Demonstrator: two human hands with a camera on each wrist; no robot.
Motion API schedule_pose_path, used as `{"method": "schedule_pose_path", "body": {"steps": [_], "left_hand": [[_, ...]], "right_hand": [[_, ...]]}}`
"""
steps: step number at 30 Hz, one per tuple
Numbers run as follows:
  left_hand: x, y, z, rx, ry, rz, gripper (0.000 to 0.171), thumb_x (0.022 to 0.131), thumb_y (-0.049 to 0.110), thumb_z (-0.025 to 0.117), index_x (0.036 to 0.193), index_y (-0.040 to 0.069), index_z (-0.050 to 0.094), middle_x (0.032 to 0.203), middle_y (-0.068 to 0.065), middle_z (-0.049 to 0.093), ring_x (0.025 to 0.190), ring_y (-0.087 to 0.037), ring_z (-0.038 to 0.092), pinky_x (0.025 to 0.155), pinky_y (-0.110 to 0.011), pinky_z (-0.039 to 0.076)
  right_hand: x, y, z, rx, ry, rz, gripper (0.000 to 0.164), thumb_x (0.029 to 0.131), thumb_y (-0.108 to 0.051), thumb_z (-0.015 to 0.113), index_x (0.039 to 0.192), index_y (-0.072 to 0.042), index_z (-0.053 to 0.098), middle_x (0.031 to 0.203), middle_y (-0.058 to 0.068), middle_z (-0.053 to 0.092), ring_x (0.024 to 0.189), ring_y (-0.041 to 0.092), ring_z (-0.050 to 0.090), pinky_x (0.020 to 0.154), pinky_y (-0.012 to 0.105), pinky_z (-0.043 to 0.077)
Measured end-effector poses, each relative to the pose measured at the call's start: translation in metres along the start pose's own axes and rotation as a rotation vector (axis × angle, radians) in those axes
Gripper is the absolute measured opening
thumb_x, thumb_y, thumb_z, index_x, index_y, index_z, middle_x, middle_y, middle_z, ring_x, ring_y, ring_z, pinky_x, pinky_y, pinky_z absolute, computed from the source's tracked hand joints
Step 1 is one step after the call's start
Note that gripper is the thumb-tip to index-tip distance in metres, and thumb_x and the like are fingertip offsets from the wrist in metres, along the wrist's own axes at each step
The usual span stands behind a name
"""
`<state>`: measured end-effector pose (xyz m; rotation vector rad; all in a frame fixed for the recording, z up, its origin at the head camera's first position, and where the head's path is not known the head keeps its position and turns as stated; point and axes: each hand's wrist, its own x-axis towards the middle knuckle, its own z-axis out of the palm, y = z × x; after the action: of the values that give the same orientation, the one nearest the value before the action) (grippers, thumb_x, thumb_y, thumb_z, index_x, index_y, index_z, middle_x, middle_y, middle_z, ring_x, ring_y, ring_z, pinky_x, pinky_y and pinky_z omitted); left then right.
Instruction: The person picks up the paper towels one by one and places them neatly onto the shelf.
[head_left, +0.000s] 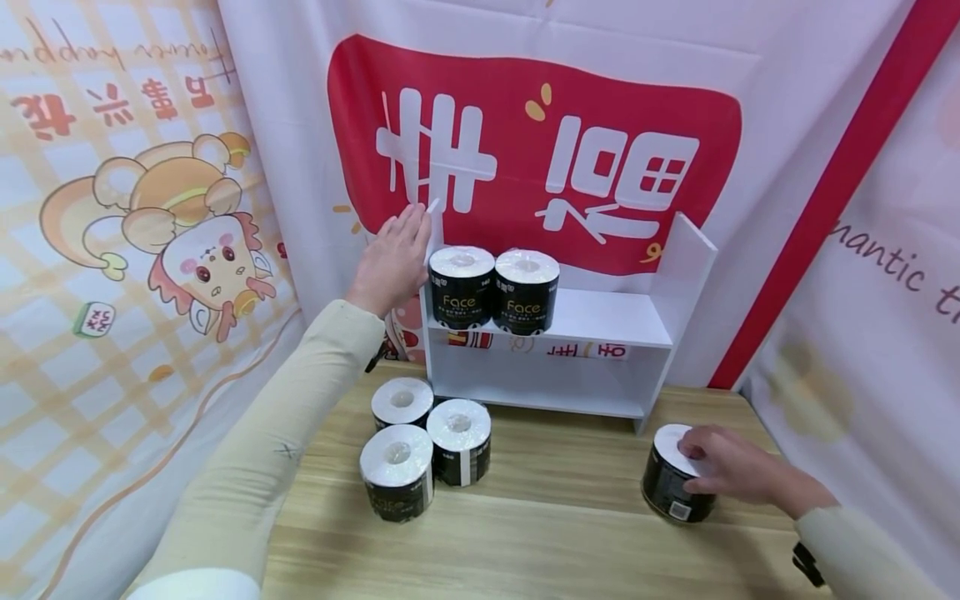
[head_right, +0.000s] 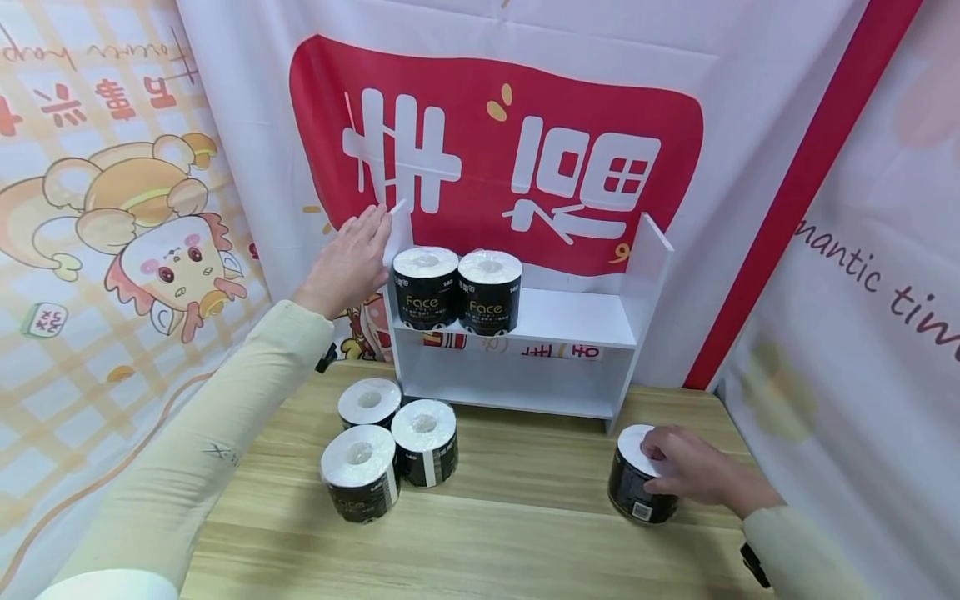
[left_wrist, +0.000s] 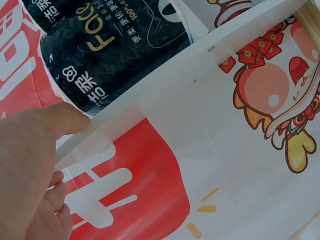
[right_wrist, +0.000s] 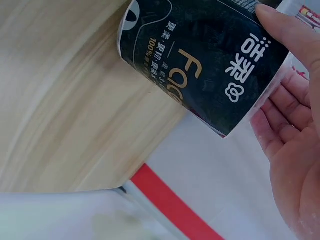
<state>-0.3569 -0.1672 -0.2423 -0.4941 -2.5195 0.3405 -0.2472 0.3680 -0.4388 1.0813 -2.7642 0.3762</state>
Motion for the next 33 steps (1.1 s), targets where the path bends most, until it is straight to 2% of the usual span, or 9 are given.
{"method": "schedule_pose_path", "body": {"steps": [11,16,22,33], "left_hand": [[-0.001,0.0,-0.002,-0.005,-0.005,-0.007,0.086,0.096,0.021,0.076,0.163,-0.005,0.028,0.172,-0.025,0.029,0.162,-0.039,0.027,0.13,-0.05,0.03],[-0.001,0.0,-0.002,-0.005,-0.009,-0.007,0.086,0.096,0.021,0.076,0.163,-0.005,0.028,0.172,-0.025,0.029,0.162,-0.039,0.026,0.13,-0.05,0.03],[0.0,0.001,-0.001,0.007,-0.017,-0.009,0.086,0.096,0.021,0.076,0.163,-0.005,0.028,0.172,-0.025,0.028,0.162,-0.04,0.026,0.13,-0.049,0.03],[0.0,0.0,0.0,0.032,-0.005,0.002,0.088,0.095,0.022,0.078,0.162,-0.004,0.029,0.172,-0.025,0.029,0.162,-0.039,0.027,0.13,-0.049,0.032]], "right_hand": [[0.021,-0.021,-0.018,0.03,-0.064,-0.072,0.035,0.075,-0.023,0.094,0.086,-0.022,0.061,0.082,-0.015,0.054,0.078,-0.002,0.044,0.066,0.019,0.038],[0.031,-0.032,-0.028,0.046,-0.124,-0.04,0.034,0.078,-0.026,0.093,0.09,-0.021,0.061,0.085,-0.013,0.054,0.079,0.0,0.046,0.066,0.02,0.039],[0.04,-0.039,-0.04,0.036,-0.131,-0.024,0.035,0.077,-0.025,0.094,0.093,-0.02,0.063,0.084,-0.014,0.054,0.079,-0.001,0.046,0.067,0.02,0.042],[0.06,-0.057,-0.071,0.024,-0.227,0.086,0.039,0.079,-0.029,0.094,0.104,-0.017,0.068,0.093,-0.01,0.061,0.085,0.007,0.053,0.07,0.024,0.05]]}}
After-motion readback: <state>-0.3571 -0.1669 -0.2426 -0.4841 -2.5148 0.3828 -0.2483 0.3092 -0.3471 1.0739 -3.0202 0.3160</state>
